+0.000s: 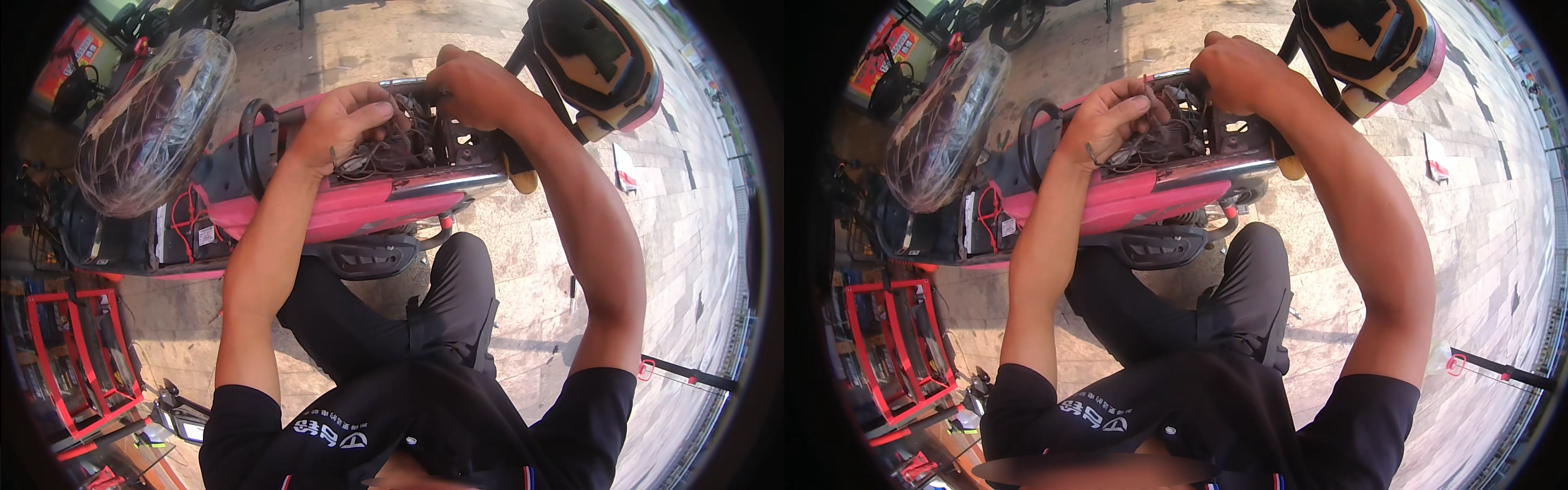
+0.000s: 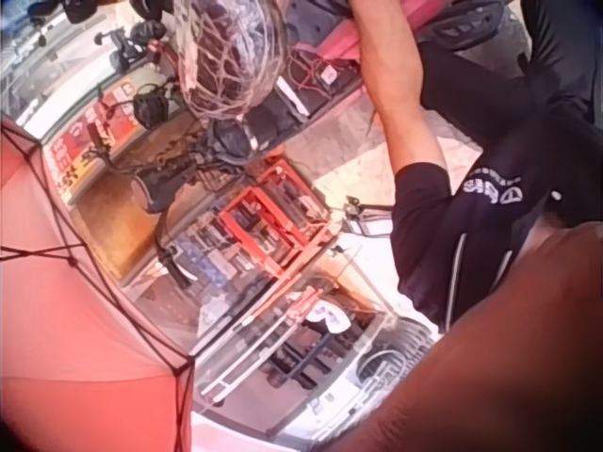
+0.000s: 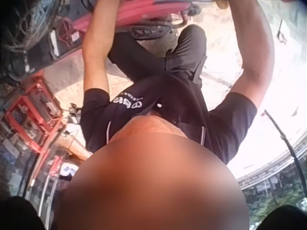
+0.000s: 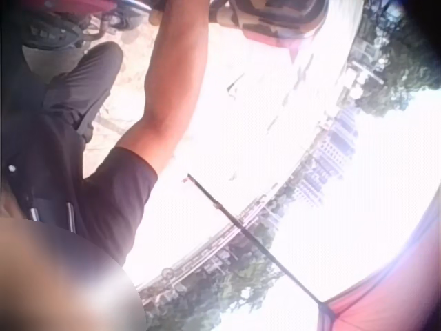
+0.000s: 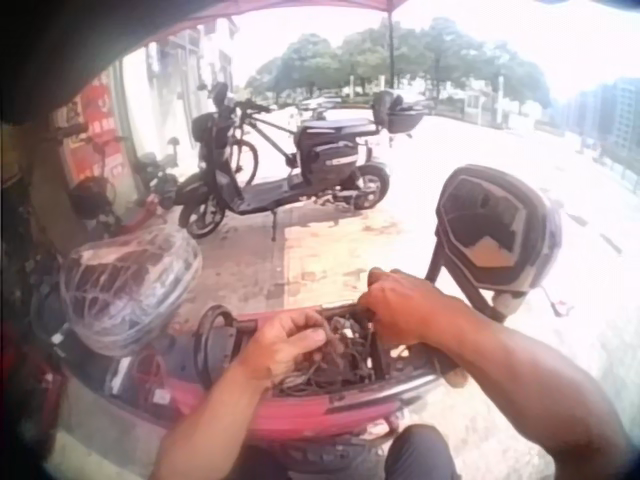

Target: The person repairs the wiring of a pink electric scooter. They use pliers to strip and cut wires, a screwdriver to adjust components, and scissors to trim excess material. The person also handles a small connector and a spring-like component.

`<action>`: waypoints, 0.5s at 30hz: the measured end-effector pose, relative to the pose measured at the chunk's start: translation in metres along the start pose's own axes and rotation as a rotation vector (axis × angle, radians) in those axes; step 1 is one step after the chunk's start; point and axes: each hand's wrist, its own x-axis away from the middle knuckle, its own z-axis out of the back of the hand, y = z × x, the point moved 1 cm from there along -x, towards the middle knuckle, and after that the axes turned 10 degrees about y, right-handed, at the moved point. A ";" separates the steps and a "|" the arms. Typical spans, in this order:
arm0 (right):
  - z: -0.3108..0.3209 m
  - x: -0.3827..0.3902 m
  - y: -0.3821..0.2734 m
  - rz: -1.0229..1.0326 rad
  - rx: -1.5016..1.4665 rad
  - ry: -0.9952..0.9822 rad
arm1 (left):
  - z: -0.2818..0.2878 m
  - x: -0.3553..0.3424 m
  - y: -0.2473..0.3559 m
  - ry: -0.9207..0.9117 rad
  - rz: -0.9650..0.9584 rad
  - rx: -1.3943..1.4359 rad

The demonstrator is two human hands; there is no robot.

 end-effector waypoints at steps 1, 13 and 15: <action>0.001 -0.001 0.000 -0.016 0.022 -0.054 | 0.000 0.001 0.000 -0.016 -0.008 0.010; 0.022 0.018 -0.010 -0.006 -0.028 -0.051 | 0.005 0.011 0.009 -0.104 -0.073 0.128; 0.020 0.022 -0.009 0.026 -0.031 0.004 | 0.007 0.012 0.010 -0.125 -0.076 0.120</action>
